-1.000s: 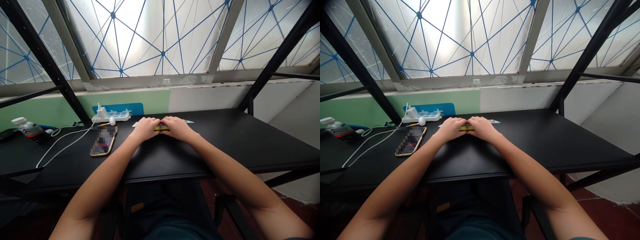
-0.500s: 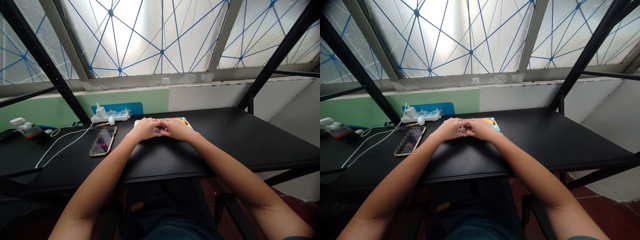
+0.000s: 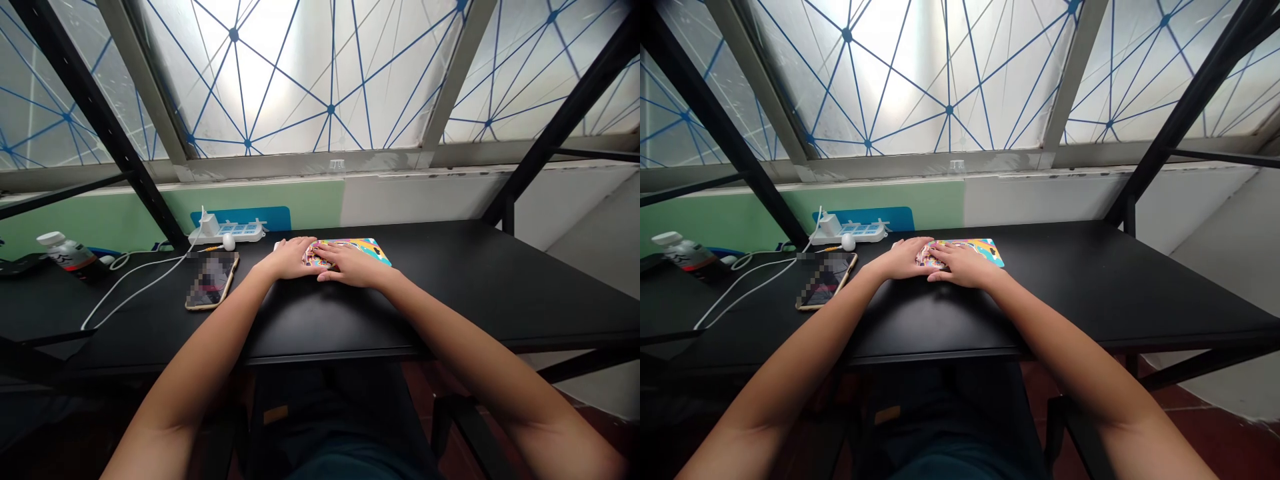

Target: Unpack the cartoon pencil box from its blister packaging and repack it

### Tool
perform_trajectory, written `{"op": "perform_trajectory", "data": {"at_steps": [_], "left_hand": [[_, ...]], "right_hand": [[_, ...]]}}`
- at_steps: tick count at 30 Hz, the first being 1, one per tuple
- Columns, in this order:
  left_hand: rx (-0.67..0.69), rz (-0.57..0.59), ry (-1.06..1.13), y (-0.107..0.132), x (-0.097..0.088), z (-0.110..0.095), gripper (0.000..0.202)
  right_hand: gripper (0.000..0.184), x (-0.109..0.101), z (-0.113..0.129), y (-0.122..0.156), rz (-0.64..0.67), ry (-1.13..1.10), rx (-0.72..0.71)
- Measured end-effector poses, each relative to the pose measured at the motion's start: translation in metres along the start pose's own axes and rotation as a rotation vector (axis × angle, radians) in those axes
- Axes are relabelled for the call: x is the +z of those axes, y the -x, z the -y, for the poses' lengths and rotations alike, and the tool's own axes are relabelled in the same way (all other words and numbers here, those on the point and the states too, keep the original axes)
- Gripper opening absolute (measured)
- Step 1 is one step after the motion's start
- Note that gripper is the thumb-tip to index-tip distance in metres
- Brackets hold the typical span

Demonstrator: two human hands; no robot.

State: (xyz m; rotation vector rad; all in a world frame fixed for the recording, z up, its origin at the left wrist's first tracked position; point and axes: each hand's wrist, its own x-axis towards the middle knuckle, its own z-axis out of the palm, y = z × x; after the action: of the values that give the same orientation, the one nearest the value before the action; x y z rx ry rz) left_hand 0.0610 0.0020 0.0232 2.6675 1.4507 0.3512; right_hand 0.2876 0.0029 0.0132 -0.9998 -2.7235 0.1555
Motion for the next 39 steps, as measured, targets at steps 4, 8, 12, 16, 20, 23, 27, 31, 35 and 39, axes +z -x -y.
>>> {"op": "perform_trajectory", "data": {"at_steps": [4, 8, 12, 16, 20, 23, 27, 31, 35, 39], "left_hand": [[-0.041, 0.029, 0.011, 0.001, 0.000, 0.000, 0.093], [-0.060, 0.043, 0.017, 0.001, -0.001, 0.001, 0.096], [-0.070, 0.047, 0.024, 0.000, 0.001, 0.003, 0.097], [-0.069, 0.055, 0.032, 0.000, 0.003, 0.005, 0.097], [-0.057, 0.060, 0.041, 0.001, 0.003, 0.005, 0.096], [-0.053, 0.060, 0.036, 0.002, 0.003, 0.004, 0.093], [-0.066, 0.068, 0.012, 0.002, 0.003, 0.001, 0.086], [-0.077, 0.087, -0.009, 0.002, 0.003, 0.001, 0.085], [-0.099, 0.120, -0.002, 0.000, 0.004, 0.006, 0.084], [-0.116, 0.146, 0.013, -0.003, 0.005, 0.011, 0.084]], "right_hand": [[0.093, 0.004, -0.002, 0.000, 0.018, 0.017, -0.008], [0.091, -0.005, -0.013, 0.007, 0.066, 0.013, -0.028], [0.085, -0.019, -0.038, 0.027, 0.100, 0.010, -0.002], [0.078, -0.033, -0.069, 0.056, 0.110, 0.040, 0.060], [0.067, -0.048, -0.087, 0.079, 0.121, 0.050, 0.206], [0.058, -0.054, -0.083, 0.081, 0.073, 0.068, 0.256], [0.057, -0.040, -0.058, 0.059, 0.002, 0.116, 0.190], [0.073, -0.007, -0.031, 0.025, -0.045, 0.148, 0.073], [0.068, 0.011, -0.024, 0.010, -0.089, 0.182, 0.026], [0.060, 0.005, -0.038, 0.020, -0.072, 0.187, 0.002]]}}
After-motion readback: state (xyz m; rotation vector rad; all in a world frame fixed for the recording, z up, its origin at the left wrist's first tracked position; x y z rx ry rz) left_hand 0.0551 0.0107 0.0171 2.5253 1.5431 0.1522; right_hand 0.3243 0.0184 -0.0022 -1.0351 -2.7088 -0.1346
